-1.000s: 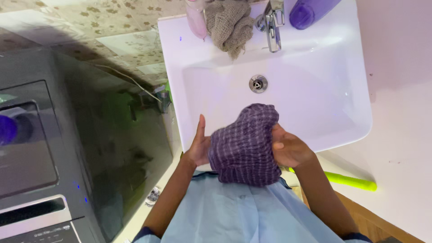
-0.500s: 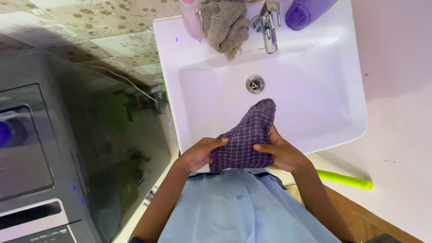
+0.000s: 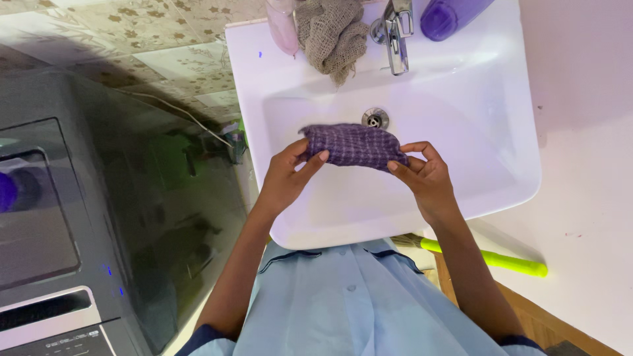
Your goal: The person cleans a bathroom sink by wiping the inner surface with a dark cloth and rinsing the cloth under the faucet.
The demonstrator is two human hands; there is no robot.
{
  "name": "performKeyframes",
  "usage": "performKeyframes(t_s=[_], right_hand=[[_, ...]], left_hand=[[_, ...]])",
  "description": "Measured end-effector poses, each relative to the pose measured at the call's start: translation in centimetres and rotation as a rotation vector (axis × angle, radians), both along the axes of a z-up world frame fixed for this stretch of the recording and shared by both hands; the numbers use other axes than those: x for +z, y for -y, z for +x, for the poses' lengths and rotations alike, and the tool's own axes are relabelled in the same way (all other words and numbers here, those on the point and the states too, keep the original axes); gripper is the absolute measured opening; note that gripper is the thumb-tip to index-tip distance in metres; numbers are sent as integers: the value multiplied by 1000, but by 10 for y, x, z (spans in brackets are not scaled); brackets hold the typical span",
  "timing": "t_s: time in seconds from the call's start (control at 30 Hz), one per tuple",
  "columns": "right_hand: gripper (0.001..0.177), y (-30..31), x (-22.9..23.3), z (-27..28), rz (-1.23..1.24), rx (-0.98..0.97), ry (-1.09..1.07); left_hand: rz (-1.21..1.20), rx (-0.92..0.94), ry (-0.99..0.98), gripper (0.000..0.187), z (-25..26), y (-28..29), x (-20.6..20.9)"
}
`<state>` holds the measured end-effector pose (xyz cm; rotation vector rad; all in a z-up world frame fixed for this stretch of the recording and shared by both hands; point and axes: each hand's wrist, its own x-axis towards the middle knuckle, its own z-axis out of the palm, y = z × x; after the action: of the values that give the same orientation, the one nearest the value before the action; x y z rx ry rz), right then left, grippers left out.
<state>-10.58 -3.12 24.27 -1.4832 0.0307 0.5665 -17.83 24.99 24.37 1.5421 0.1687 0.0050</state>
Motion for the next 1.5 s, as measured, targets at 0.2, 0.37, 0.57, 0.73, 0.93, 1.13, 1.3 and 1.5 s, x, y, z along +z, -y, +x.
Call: performKeyframes(t_s=[0.2,0.37,0.57,0.73,0.93,1.13,1.3,1.5], right_hand=[[24,1,-72,-30,-381,163,-122],[36,-5,-95,-45,-660,304,68],[27,-5,-94,-38,-467,233,46],[22,-3,-74,0,-110,-4,157],[24,-7,-24,25,-1,-46,374],[32,11,-46,-37,-326,227,239],[28,13,-76,-49,-775,547,408],[45,-60,-158,-17,-635,515,639]], left_hand=[[532,94,-225,31,-44,20,-69],[744,61,-367,28,-68,38,-114],[713,97,-524,43,-52,40,-87],[511,256,-230,33,-6,17,-48],[336,235,-51,25,23,9,6],[451,73,-185,26,-54,15,-25],[869,-97,-438,28,-87,33,-50],[1260,-52,57,50,-9,63,-138]])
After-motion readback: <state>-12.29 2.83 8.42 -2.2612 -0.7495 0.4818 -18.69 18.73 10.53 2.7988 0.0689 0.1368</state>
